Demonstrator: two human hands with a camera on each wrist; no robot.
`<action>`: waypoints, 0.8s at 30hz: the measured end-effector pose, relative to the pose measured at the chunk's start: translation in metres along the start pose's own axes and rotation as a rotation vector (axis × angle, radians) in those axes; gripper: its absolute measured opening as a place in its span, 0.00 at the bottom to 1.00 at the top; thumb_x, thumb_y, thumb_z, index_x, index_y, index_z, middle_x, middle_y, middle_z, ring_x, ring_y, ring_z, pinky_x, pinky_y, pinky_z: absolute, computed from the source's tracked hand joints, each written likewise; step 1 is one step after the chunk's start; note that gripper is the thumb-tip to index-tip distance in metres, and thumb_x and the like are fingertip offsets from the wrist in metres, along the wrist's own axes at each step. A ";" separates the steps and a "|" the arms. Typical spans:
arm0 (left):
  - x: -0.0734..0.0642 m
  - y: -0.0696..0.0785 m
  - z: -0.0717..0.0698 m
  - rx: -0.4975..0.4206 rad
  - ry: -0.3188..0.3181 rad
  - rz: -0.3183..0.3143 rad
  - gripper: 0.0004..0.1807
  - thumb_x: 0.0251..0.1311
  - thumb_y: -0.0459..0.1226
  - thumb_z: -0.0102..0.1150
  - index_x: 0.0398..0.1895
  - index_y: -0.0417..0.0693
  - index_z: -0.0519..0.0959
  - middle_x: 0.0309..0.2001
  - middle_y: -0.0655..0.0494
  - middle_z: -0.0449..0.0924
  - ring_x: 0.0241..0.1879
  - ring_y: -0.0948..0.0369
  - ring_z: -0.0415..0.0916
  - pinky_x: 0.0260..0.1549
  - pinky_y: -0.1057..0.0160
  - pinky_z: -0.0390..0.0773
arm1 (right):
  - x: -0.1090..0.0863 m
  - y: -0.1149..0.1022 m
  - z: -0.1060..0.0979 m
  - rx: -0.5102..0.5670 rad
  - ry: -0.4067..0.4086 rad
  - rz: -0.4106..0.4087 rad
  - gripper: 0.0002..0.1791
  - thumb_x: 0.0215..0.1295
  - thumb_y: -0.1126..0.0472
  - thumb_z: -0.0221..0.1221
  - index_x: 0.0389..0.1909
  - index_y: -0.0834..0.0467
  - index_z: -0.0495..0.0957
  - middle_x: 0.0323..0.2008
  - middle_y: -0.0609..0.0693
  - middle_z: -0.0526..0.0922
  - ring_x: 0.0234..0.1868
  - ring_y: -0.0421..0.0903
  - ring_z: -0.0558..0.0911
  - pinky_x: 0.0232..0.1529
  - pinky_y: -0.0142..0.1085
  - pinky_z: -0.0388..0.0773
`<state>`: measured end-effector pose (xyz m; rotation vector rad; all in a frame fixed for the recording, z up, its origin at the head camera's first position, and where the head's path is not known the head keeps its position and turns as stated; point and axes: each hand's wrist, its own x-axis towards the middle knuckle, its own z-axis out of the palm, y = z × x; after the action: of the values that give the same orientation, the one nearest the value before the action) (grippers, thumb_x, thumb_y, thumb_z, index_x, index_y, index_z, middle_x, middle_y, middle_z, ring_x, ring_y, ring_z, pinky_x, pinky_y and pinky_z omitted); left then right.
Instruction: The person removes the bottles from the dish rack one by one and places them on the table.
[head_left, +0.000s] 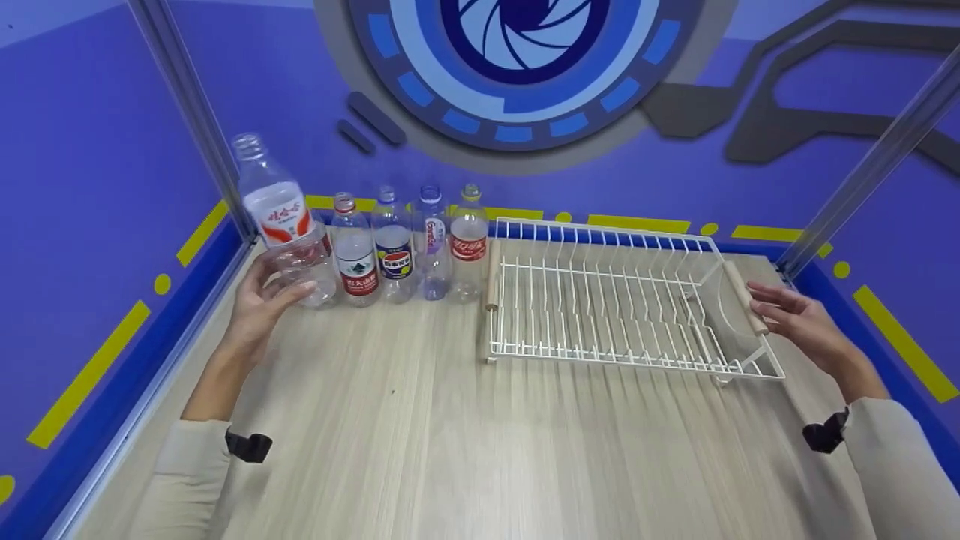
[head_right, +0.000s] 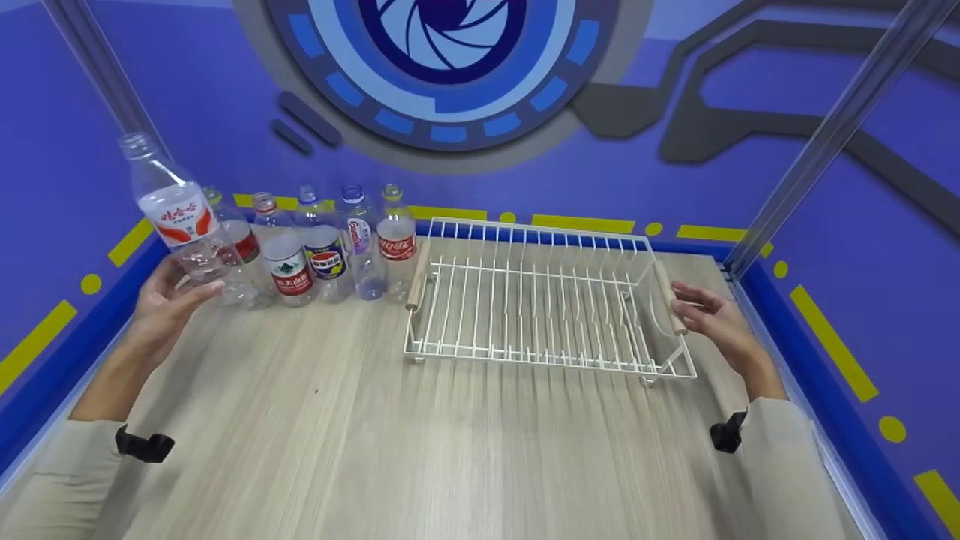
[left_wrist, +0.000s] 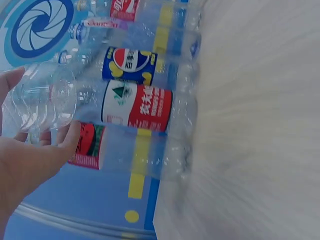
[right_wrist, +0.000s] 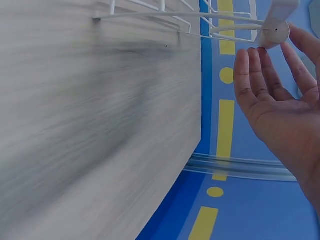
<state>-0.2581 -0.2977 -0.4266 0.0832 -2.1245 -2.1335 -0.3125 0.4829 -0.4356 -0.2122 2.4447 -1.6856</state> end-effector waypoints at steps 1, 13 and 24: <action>0.000 -0.001 -0.003 0.028 0.015 -0.009 0.44 0.66 0.41 0.67 0.80 0.59 0.53 0.76 0.51 0.56 0.74 0.53 0.60 0.71 0.63 0.69 | 0.000 0.000 0.000 0.005 0.003 0.001 0.29 0.79 0.60 0.53 0.77 0.59 0.62 0.55 0.26 0.81 0.51 0.25 0.81 0.47 0.21 0.79; 0.005 -0.029 -0.038 0.218 0.063 -0.011 0.53 0.65 0.35 0.67 0.84 0.52 0.42 0.81 0.45 0.49 0.77 0.46 0.55 0.55 0.80 0.75 | 0.002 0.002 0.002 0.012 -0.017 0.006 0.29 0.79 0.59 0.53 0.77 0.59 0.62 0.56 0.27 0.79 0.52 0.27 0.80 0.47 0.23 0.81; 0.020 -0.056 -0.054 0.331 0.123 -0.140 0.53 0.61 0.28 0.67 0.82 0.43 0.44 0.81 0.40 0.50 0.79 0.42 0.54 0.74 0.47 0.64 | -0.002 0.005 0.003 0.144 -0.049 -0.011 0.25 0.79 0.64 0.51 0.75 0.55 0.66 0.55 0.34 0.83 0.50 0.32 0.84 0.47 0.25 0.82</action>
<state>-0.2738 -0.3535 -0.4815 0.3955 -2.4370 -1.7667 -0.3098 0.4830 -0.4413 -0.2456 2.2799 -1.8289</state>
